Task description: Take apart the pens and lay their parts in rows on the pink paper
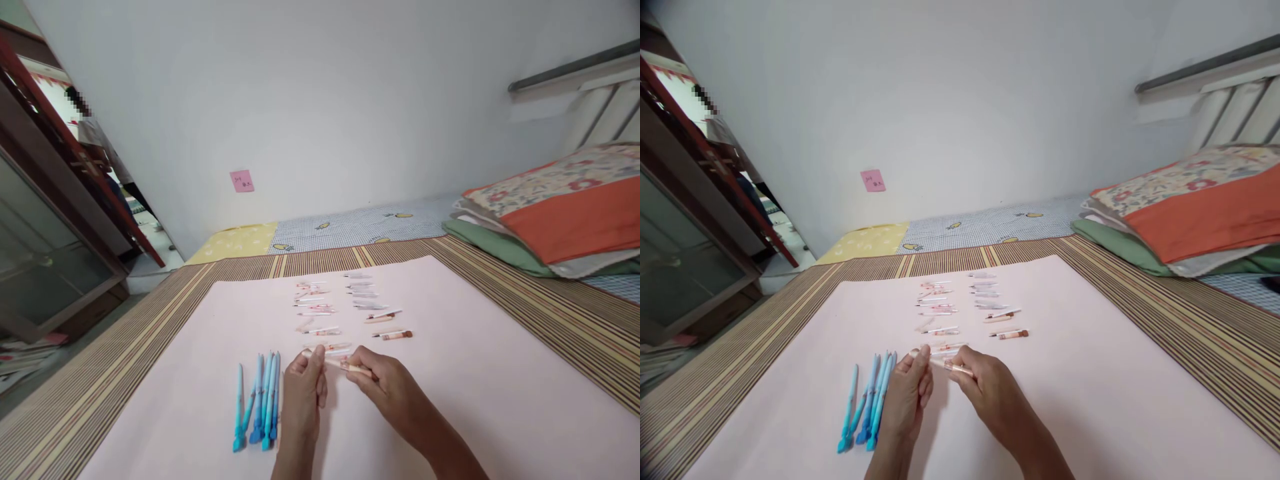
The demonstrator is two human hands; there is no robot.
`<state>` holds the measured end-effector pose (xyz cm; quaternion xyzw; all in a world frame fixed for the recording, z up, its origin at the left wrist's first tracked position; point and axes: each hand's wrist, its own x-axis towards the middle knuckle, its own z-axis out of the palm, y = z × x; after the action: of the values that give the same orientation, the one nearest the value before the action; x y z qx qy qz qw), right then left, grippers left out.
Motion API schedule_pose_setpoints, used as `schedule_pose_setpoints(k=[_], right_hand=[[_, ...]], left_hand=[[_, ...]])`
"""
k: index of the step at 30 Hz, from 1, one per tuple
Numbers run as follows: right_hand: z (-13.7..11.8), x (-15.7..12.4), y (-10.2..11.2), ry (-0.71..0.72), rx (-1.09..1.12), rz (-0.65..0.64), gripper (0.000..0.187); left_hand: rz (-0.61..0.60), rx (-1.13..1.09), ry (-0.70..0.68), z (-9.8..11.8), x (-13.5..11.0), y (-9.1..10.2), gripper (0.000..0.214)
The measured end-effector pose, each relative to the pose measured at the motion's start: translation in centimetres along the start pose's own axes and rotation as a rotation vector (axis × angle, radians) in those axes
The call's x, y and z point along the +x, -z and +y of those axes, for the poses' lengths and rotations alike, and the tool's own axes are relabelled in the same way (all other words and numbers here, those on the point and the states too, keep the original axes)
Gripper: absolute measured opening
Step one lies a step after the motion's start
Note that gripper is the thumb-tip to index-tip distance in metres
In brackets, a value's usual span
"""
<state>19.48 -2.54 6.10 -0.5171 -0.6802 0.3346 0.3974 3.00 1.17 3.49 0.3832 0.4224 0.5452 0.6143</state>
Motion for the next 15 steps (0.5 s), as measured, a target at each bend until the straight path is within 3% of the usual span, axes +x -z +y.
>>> schedule_pose_setpoints(k=[2, 5, 7, 9, 13, 15], right_hand=[[0.0, 0.0, 0.1, -0.002, -0.004, -0.004, 0.021], [0.1, 0.0, 0.3, -0.021, 0.043, -0.021, 0.021], [0.2, 0.0, 0.3, -0.033, 0.059, -0.027, 0.021], [0.2, 0.0, 0.3, -0.028, 0.045, -0.021, 0.023], [0.2, 0.0, -0.1, 0.012, -0.054, -0.003, 0.024], [0.2, 0.0, -0.2, 0.024, -0.078, 0.000, 0.023]], left_hand=[[-0.023, -0.003, -0.001, 0.1, -0.1, 0.0, 0.042], [-0.194, -0.081, -0.024, 0.9, -0.4, 0.2, 0.033], [-0.231, -0.098, -0.028, 1.1, -0.5, 0.1, 0.033], [-0.174, -0.079, -0.025, 0.9, -0.4, 0.0, 0.029], [0.033, -0.016, 0.010, 0.0, -0.1, -0.5, 0.043], [0.038, 0.003, -0.002, 0.0, 0.0, -0.4, 0.039]])
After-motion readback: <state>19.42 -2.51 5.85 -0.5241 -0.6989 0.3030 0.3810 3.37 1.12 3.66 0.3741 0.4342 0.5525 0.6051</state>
